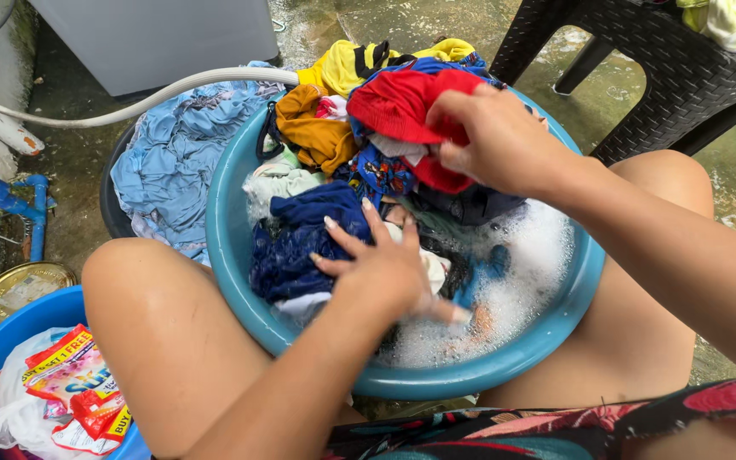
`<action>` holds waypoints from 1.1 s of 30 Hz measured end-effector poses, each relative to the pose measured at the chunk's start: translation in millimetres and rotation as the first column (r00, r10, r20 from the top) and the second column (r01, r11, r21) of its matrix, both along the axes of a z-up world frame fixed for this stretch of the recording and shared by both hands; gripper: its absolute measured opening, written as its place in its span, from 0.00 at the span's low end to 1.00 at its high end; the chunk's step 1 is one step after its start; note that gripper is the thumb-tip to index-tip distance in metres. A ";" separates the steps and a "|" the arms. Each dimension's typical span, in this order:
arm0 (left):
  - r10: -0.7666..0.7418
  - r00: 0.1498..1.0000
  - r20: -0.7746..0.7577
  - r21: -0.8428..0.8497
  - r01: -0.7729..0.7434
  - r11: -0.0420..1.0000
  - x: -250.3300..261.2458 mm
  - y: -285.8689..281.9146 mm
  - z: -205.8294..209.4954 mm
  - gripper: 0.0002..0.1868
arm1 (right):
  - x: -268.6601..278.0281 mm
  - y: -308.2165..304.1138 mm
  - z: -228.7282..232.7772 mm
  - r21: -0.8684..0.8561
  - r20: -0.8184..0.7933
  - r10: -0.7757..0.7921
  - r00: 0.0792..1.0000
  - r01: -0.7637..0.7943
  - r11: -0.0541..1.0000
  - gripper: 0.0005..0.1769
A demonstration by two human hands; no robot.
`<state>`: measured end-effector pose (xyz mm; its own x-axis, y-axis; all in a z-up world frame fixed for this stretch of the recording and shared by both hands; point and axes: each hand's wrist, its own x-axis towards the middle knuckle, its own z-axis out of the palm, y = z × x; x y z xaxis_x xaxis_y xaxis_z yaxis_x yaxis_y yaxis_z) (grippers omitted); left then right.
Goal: The person hand-washes various articles of clothing in a blue basin, using a brush and detergent from a packet. They fill the basin with water from a hose, scrub the clothes, and transfer items between a black basin and the blue basin.
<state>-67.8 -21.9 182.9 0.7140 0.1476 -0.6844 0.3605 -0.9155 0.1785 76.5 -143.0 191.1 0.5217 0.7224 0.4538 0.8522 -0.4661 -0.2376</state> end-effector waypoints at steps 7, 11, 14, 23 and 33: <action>0.092 0.971 0.222 0.126 -0.122 0.984 -6.1 41.8 -64.5 0.66 | -69.9 -33.6 6.0 -0.601 -0.460 -0.174 0.871 -0.161 0.782 0.17; 0.306 0.943 0.129 0.128 -0.322 0.938 40.1 52.2 -97.9 0.60 | -73.8 -10.9 -20.1 -0.832 -0.376 -0.204 0.904 -0.233 0.503 0.25; 0.666 0.721 0.191 0.053 -0.686 0.726 63.3 42.8 -122.6 0.62 | -58.9 13.0 -58.3 -0.883 -0.359 -0.165 0.919 -0.276 0.380 0.20; -0.162 0.986 0.043 0.263 0.146 0.954 82.9 52.8 -220.6 0.22 | 2.2 3.9 -284.2 -0.830 -0.316 -0.248 0.916 -0.139 0.541 0.18; 0.792 0.519 0.320 -0.885 -0.135 0.446 46.2 82.8 -119.1 0.19 | -22.0 -6.0 -160.4 -0.258 -0.913 -0.229 0.337 -0.045 0.965 0.11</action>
